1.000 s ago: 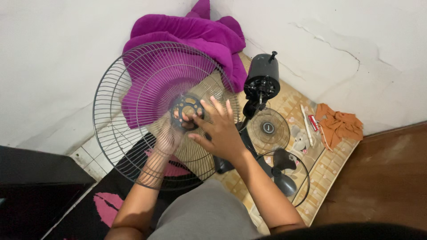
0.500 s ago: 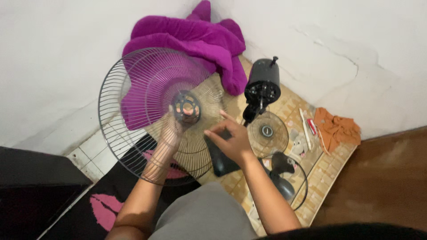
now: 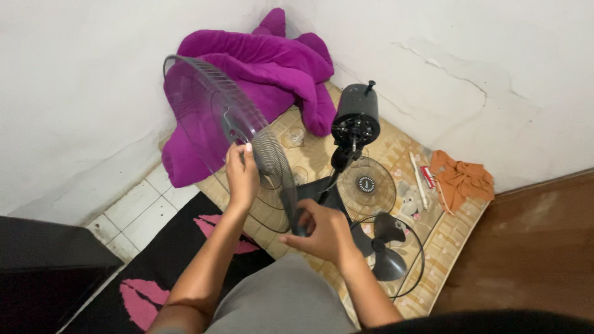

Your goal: The person disassembles a black table fan using a screwdriver. They remove the front grille, unscrew and detach the fan blades, and then remove the rear grille and motor housing. The components are placed on a patterned mat on the floor.

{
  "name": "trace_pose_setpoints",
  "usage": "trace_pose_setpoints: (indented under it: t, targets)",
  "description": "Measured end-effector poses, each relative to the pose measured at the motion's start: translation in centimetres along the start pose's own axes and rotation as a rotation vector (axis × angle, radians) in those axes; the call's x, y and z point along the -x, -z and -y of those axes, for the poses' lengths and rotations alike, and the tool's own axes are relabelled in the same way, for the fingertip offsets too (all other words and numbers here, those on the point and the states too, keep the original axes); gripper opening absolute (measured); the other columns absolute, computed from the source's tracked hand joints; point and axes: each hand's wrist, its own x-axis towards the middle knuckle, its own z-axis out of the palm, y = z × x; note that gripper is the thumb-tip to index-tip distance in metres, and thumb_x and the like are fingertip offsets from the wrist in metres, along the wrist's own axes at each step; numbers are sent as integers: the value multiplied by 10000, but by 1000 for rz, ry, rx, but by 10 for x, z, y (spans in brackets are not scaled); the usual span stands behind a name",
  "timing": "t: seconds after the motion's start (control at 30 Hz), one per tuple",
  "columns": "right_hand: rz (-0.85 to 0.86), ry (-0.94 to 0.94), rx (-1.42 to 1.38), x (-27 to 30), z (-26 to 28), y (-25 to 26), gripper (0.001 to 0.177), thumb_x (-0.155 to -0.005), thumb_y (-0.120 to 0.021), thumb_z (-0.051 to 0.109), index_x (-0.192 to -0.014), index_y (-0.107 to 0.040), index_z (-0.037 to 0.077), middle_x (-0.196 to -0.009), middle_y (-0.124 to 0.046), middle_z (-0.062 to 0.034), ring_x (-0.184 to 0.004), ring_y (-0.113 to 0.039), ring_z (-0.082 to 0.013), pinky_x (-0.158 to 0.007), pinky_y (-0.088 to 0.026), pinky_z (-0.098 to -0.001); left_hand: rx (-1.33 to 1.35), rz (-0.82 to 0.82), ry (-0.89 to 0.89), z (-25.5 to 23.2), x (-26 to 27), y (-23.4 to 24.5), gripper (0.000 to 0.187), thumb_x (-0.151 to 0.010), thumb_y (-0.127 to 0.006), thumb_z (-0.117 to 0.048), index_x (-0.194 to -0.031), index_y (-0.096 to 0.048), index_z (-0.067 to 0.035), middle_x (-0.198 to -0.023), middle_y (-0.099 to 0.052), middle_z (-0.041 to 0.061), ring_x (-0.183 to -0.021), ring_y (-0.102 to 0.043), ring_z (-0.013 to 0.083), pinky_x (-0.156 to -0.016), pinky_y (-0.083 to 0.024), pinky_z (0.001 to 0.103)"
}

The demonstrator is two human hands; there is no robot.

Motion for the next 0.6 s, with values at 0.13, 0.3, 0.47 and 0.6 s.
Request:
trace_pose_setpoints:
  t: [0.13, 0.3, 0.47, 0.6]
  targets:
    - [-278, -85, 168, 12, -16, -20, 443, -892, -765, 450, -770, -671, 35, -631, -688, -106, -559, -694, -285, -537, -543, -387, -83, 53, -143, -36, -3, -5, 394, -1084, -565, -325, -1133, -634, 61, -1429, -445, 393, -1312, -432, 510, -1091, -317, 560]
    - [-389, -270, 268, 19, -83, -31, 366, -970, -646, 372, -828, -710, 40, -612, -642, -201, -603, -657, -422, -574, -507, -501, -71, 106, -280, -82, 8, -12, 387, -991, -648, -321, -1084, -691, 52, -1347, -512, 358, -1218, -520, 488, -1042, -411, 539]
    - [-575, -354, 156, 46, -143, -37, 405, -1029, -580, 387, -886, -727, 37, -691, -671, -227, -694, -681, -430, -621, -530, -488, -134, 352, -396, -116, 41, -12, 352, -958, -664, -273, -1134, -745, 21, -1310, -539, 325, -1147, -564, 449, -997, -426, 522]
    - [-607, -393, -114, 84, -181, -27, 345, -998, -549, 348, -966, -694, 37, -737, -712, -200, -659, -710, -370, -607, -545, -436, -39, 488, -549, -132, 62, -5, 418, -939, -659, -274, -1227, -711, 24, -1345, -551, 311, -1209, -560, 470, -1019, -443, 513]
